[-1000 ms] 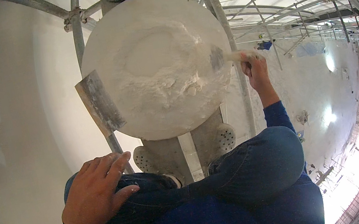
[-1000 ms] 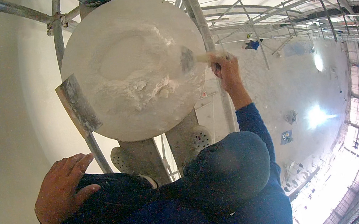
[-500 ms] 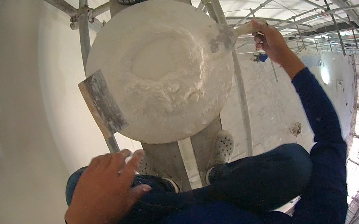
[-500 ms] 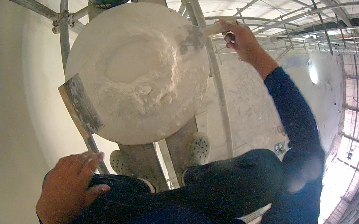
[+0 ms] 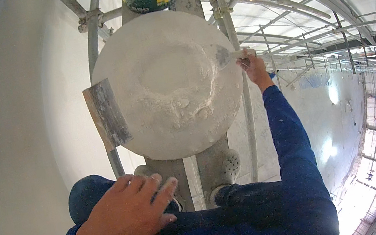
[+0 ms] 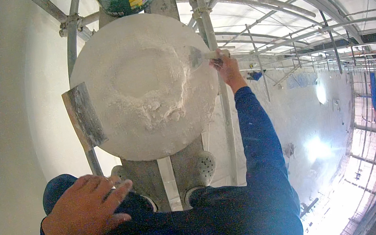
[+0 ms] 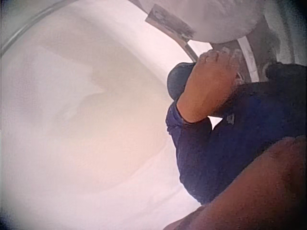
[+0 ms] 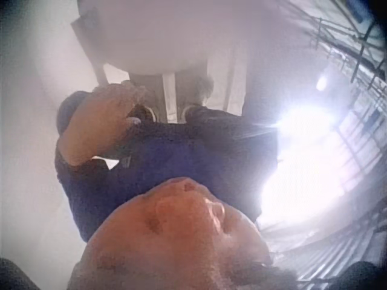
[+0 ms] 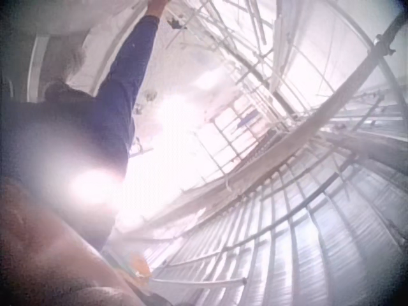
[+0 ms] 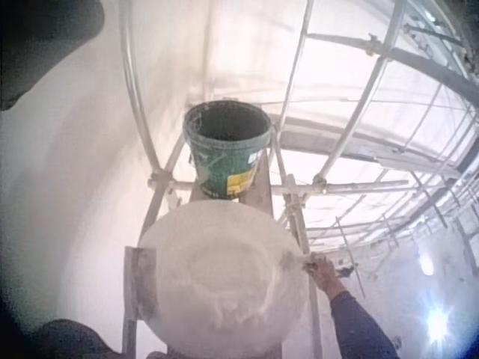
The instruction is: The person mixes a white paste-like substance on a circular board using a trowel and a smaller spatula. They repeatedly scrape the material from the edges toward the center, fold it, and smooth the surface to achieve a consistent texture.
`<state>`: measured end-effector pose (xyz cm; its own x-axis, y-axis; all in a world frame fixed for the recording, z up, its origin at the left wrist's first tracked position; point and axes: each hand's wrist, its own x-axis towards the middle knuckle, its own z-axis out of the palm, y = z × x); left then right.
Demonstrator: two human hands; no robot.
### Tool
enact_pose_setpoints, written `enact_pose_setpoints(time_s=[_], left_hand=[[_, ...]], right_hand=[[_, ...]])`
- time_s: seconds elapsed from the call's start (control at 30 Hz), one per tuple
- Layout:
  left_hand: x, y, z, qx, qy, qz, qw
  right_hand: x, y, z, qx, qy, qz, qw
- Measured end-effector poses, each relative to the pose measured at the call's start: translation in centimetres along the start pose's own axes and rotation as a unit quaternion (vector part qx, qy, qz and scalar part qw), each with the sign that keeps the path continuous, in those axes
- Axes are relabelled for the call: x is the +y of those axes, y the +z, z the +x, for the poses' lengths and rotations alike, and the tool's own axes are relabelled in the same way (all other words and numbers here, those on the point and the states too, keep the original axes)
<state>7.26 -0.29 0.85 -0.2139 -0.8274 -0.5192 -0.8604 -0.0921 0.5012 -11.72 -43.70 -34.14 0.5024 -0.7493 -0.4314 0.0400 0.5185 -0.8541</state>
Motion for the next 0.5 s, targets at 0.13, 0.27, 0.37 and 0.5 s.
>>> enact_pose_setpoints(time_s=[0.13,0.27,0.37,0.5], left_hand=[[-0.2,0.2,0.1,0.043,-0.033,0.009,0.998],[0.4,0.5,-1.4,0.033,0.003,-0.026,0.999],[0.3,0.5,-1.0,0.04,0.028,-0.021,0.999],[0.2,0.9,-0.9,0.057,0.02,-0.005,0.998]], right_hand=[[-2.6,1.9,2.0,0.036,-0.069,-0.091,0.993],[-5.4,8.5,1.2,0.013,-0.16,-0.227,0.961],[-7.5,11.3,-0.7,0.009,-0.202,-0.337,0.92],[-7.7,15.6,-2.6,-0.028,-0.262,-0.368,0.892]])
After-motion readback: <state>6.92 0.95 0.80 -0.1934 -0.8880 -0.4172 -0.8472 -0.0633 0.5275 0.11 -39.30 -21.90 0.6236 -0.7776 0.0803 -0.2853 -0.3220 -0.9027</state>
